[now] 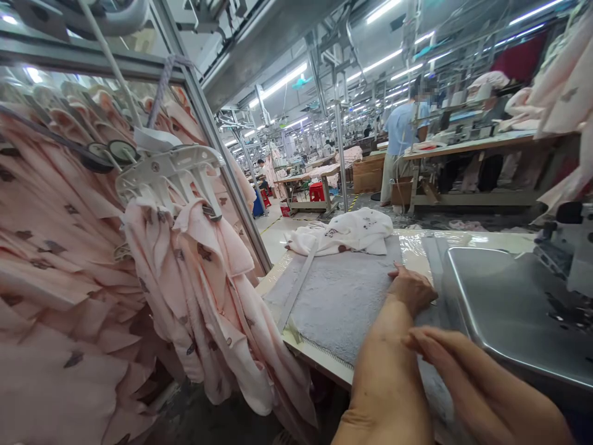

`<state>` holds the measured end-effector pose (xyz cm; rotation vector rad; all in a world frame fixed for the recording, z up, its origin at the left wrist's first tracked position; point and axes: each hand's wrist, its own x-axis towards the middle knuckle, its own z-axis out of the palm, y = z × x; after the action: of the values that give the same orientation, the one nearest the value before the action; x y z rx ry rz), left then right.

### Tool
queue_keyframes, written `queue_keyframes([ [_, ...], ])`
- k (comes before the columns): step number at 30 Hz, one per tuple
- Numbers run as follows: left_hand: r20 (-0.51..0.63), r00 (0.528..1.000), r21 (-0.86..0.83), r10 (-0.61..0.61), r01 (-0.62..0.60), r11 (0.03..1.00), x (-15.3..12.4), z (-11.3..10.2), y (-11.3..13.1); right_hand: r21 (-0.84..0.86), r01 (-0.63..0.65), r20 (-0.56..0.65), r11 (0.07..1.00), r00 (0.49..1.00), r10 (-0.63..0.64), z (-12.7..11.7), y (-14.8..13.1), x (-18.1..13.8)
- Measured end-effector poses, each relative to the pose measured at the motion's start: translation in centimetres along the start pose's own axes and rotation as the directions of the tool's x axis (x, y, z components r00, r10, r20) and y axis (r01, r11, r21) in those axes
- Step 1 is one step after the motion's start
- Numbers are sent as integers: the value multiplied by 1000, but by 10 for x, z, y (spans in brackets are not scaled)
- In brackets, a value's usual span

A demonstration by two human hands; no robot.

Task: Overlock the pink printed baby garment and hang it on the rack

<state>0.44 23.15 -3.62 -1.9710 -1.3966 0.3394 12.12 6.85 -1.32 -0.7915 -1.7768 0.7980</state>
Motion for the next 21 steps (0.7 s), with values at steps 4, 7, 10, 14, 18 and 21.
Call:
queue_keyframes([
  [4,15,998,-30,-61,62,998,-4,0,-3,98,-221,181,970,963,201,13,24,26],
  [7,20,995,-79,-93,94,992,-7,-1,-6,188,-193,293,963,947,132,19,39,25],
  [10,30,992,-134,-122,125,983,-9,-1,-8,248,-185,364,951,927,86,16,46,21],
  [14,29,988,-192,-152,155,969,-11,-2,-8,273,-172,445,946,895,34,10,52,24],
  [18,26,985,-229,-171,173,958,-13,-2,-8,296,-124,480,947,876,-35,8,58,28],
  [21,25,984,-254,-177,178,951,-13,0,-8,317,-76,489,946,867,-94,7,57,30],
])
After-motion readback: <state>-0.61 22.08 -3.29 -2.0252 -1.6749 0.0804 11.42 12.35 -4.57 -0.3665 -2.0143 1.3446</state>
